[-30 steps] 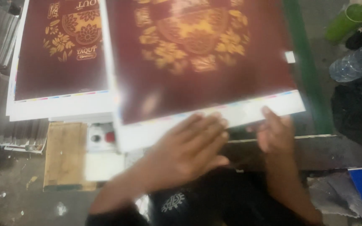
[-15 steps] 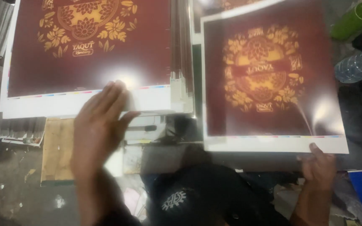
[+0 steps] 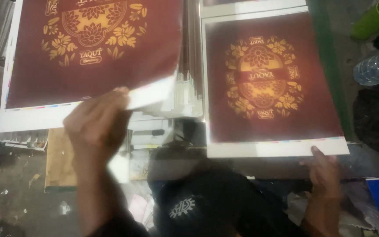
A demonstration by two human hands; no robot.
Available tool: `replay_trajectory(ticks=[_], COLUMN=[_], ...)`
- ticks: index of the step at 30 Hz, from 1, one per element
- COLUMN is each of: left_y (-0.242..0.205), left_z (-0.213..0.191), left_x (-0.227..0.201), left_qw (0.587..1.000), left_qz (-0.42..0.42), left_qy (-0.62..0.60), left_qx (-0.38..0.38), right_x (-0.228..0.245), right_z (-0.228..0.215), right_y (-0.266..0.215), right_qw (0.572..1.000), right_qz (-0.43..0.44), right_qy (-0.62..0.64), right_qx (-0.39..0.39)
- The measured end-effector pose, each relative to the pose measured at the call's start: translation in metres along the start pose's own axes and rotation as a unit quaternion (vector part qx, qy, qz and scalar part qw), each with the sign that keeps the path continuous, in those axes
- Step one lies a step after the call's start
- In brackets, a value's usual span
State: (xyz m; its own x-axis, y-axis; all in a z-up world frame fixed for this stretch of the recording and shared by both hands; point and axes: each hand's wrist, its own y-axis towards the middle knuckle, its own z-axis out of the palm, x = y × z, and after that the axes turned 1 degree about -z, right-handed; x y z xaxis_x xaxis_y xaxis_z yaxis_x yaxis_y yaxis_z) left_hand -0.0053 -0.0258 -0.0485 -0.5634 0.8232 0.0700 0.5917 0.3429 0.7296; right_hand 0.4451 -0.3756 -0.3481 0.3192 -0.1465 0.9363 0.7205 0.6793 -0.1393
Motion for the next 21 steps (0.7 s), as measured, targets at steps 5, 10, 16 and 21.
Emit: replay_trajectory(ticks=[5,10,16,21], left_y=[0.014,0.011,0.018,0.035], left_z=[-0.017,-0.022,-0.015,0.013], left_x=[-0.021,-0.013,0.004,-0.022], left_qw=[0.991,0.995,0.997,0.976], left_qz=[0.013,-0.025,-0.052,0.045], left_qy=[-0.013,-0.049,0.008,-0.068], left_qx=[0.134,0.078,-0.063,-0.202], right_x=[-0.009,-0.005,-0.008,0.000], right_z=[-0.001,0.016,0.029,0.071], right_y=[0.045,0.090,0.093,0.070], right_qw=[0.998,0.999,0.993,0.993], right_qz=[0.015,0.036,0.101,0.097], right_qy=[-0.057,-0.026,-0.037,-0.035], right_qx=[-0.024,-0.005,-0.056,-0.052])
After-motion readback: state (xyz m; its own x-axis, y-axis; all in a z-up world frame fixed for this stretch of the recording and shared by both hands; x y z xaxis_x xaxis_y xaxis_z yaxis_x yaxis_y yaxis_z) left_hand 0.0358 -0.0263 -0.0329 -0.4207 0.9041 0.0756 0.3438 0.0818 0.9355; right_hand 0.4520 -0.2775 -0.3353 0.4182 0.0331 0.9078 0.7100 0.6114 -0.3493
